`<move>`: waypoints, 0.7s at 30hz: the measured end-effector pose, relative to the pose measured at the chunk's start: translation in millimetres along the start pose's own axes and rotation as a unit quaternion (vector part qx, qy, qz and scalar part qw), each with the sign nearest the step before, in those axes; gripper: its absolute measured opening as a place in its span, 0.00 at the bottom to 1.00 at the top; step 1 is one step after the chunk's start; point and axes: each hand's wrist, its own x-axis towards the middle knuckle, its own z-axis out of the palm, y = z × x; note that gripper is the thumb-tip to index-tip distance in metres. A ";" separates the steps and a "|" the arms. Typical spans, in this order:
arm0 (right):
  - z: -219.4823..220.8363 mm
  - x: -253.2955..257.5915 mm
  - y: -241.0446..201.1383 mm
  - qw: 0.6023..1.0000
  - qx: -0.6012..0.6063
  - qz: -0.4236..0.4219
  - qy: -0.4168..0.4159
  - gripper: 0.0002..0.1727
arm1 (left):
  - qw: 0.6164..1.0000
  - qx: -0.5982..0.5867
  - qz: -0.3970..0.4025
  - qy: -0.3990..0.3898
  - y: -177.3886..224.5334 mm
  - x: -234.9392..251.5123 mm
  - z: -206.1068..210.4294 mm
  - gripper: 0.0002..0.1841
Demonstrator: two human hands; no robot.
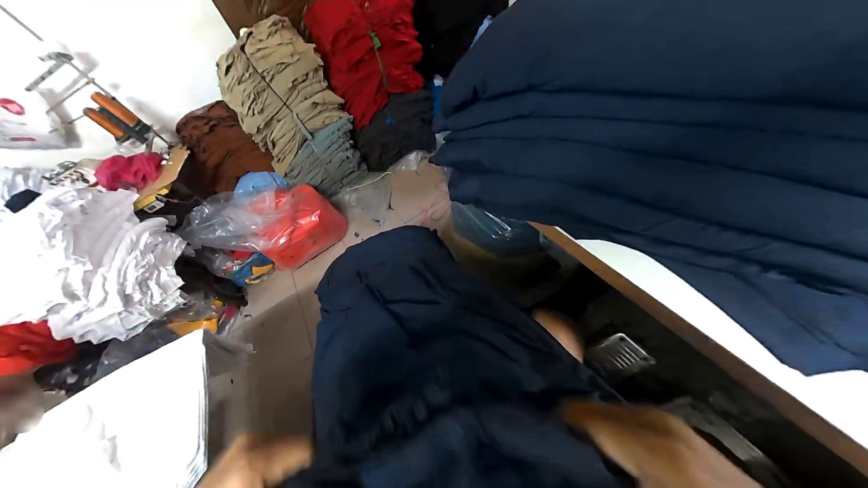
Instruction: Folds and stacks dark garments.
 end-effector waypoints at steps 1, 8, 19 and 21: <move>-2.1 26.0 3.1 0.999 -0.032 0.003 0.043 0.27 | 1.000 0.004 -0.003 0.021 -8.6 20.6 -22.6 0.22; 4.8 162.3 74.0 0.966 0.039 0.159 0.198 0.38 | 0.940 0.096 -0.098 0.313 -86.0 121.9 -91.0 0.21; 105.7 87.0 167.7 0.901 -0.122 0.403 0.103 0.41 | 0.902 0.192 -0.227 0.314 -70.2 94.4 175.0 0.27; 111.0 84.7 168.7 0.899 -0.143 0.394 0.125 0.36 | 0.884 0.194 -0.257 0.340 -66.4 106.9 200.8 0.31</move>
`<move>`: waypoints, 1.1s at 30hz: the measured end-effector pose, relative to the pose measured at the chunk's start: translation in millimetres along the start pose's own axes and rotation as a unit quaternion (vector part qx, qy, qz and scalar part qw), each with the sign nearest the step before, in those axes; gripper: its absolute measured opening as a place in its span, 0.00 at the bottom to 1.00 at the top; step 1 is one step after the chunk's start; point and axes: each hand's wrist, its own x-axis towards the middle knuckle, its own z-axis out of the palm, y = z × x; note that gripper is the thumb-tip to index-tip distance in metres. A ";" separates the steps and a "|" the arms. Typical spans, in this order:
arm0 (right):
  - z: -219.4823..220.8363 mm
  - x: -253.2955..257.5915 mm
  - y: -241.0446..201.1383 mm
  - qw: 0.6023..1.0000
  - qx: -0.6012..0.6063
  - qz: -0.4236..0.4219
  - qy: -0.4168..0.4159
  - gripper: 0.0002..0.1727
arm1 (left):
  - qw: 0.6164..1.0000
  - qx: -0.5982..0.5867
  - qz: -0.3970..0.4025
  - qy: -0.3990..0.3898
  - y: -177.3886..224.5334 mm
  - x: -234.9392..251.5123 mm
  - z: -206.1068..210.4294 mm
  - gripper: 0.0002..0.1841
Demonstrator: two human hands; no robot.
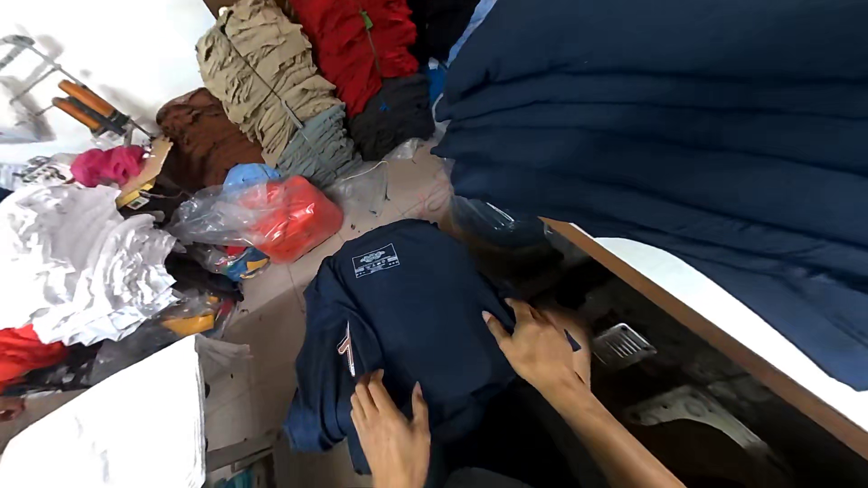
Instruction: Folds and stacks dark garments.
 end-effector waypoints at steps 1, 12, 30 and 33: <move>3.1 -2.1 3.6 1.000 -0.002 -0.006 0.018 0.34 | 1.000 0.011 -0.009 0.019 -2.4 -0.3 9.9 0.29; -8.7 -12.4 6.2 0.999 0.017 -0.013 0.040 0.21 | 0.967 -0.156 -0.187 -0.077 -24.9 -2.1 -24.1 0.13; -48.0 13.5 14.1 0.997 0.077 -0.005 0.009 0.20 | 0.823 -0.421 -0.336 0.181 -152.2 0.0 -12.9 0.13; -38.7 -4.1 41.2 0.996 0.083 0.026 0.003 0.19 | 0.828 -0.393 -0.384 0.114 -145.7 -26.2 -24.3 0.16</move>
